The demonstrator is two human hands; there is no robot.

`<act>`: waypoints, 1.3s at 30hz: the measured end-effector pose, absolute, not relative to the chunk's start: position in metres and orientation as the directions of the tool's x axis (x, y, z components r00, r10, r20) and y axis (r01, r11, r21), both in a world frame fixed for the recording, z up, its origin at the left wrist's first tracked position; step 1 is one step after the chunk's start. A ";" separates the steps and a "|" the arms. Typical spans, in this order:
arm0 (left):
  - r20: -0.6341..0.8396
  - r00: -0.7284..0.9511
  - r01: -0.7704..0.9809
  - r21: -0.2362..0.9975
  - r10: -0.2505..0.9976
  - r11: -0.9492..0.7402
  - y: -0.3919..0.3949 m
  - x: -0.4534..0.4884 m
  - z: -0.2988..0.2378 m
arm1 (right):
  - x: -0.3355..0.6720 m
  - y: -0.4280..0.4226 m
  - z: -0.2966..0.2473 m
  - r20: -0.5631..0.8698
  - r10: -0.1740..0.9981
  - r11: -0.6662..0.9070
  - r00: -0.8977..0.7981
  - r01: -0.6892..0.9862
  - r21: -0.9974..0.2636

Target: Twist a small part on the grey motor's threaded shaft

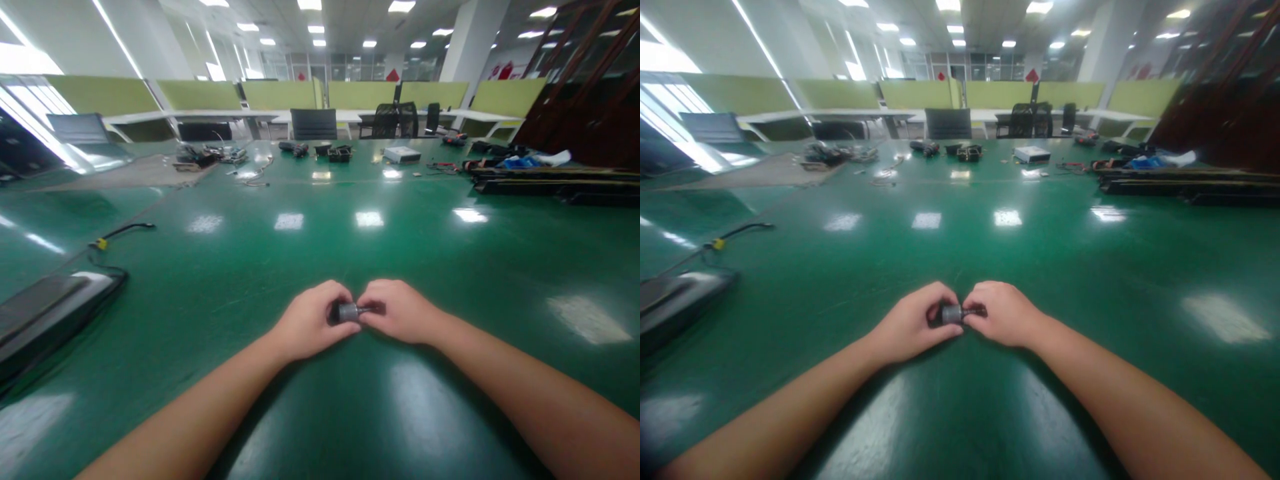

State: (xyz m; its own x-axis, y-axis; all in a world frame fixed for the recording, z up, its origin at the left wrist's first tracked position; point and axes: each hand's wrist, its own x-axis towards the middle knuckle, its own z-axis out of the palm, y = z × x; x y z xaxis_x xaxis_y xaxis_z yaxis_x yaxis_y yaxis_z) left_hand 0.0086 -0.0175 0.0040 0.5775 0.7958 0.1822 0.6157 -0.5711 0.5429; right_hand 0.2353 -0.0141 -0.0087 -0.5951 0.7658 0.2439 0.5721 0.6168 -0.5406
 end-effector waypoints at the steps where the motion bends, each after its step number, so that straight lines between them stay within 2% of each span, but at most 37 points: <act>1: 0.178 0.579 0.619 0.539 0.796 -0.571 -0.017 0.008 0.004 | 0.235 -0.014 -0.008 0.239 0.768 0.614 -0.595 0.574 -0.542; 15: 0.126 0.558 0.637 0.568 0.820 -0.521 -0.016 0.007 0.004 | 0.237 -0.015 -0.005 0.213 0.760 0.615 -0.614 0.573 -0.541; 39: 0.118 0.548 0.638 0.582 0.828 -0.505 -0.016 0.006 0.002 | 0.244 -0.016 -0.002 0.205 0.761 0.623 -0.615 0.605 -0.496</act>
State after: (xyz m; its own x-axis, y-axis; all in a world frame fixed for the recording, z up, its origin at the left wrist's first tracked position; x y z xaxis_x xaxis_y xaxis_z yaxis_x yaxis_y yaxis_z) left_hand 0.0055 -0.0162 0.0018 0.5479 0.8282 0.1181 0.6378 -0.5049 0.5816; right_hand 0.2444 -0.0156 -0.0015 -0.6152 0.7611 0.2055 0.6052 0.6229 -0.4957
